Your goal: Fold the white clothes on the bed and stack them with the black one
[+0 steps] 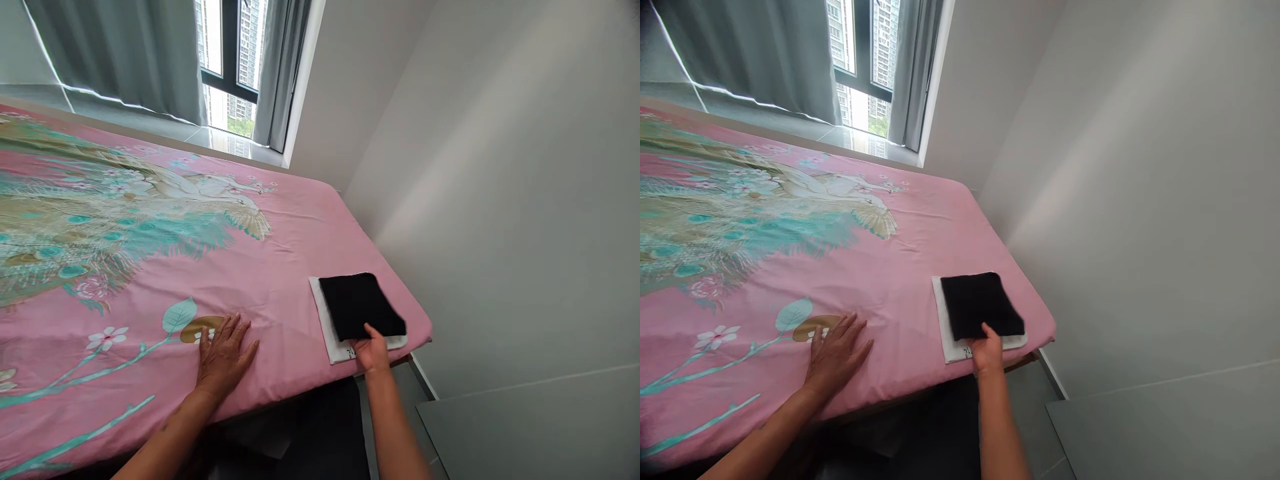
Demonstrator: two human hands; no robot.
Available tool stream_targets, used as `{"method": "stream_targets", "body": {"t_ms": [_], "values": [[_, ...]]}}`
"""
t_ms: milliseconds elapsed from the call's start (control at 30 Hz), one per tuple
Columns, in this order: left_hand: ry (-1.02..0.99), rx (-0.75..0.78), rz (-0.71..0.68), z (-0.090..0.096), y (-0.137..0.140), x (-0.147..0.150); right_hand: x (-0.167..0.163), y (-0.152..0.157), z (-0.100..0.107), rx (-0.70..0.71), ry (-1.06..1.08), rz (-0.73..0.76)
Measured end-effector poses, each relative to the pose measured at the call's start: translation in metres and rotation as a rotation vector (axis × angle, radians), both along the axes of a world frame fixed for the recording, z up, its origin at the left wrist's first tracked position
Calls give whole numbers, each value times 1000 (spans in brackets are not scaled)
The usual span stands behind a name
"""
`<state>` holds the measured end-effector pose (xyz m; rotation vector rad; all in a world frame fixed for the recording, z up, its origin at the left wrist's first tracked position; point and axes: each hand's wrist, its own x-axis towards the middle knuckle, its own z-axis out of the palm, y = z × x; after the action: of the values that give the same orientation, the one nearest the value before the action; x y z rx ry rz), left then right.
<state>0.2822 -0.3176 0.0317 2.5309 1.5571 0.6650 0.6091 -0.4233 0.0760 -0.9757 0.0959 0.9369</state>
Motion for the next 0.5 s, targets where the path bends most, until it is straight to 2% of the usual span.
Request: {"method": "stream_targets", "body": {"t_ms": [67, 133, 333, 500], "values": [[-4, -5, 0, 0, 0, 0, -5, -5, -21, -4, 35, 27], [-15, -8, 3, 0, 0, 1, -6, -5, -28, 29, 44, 32], [-28, -17, 2, 3, -1, 1, -1, 10, -16, -107, 4, -71], [-26, -33, 8, 4, -2, 1, -9, 1, -24, -125, 18, -73]]}}
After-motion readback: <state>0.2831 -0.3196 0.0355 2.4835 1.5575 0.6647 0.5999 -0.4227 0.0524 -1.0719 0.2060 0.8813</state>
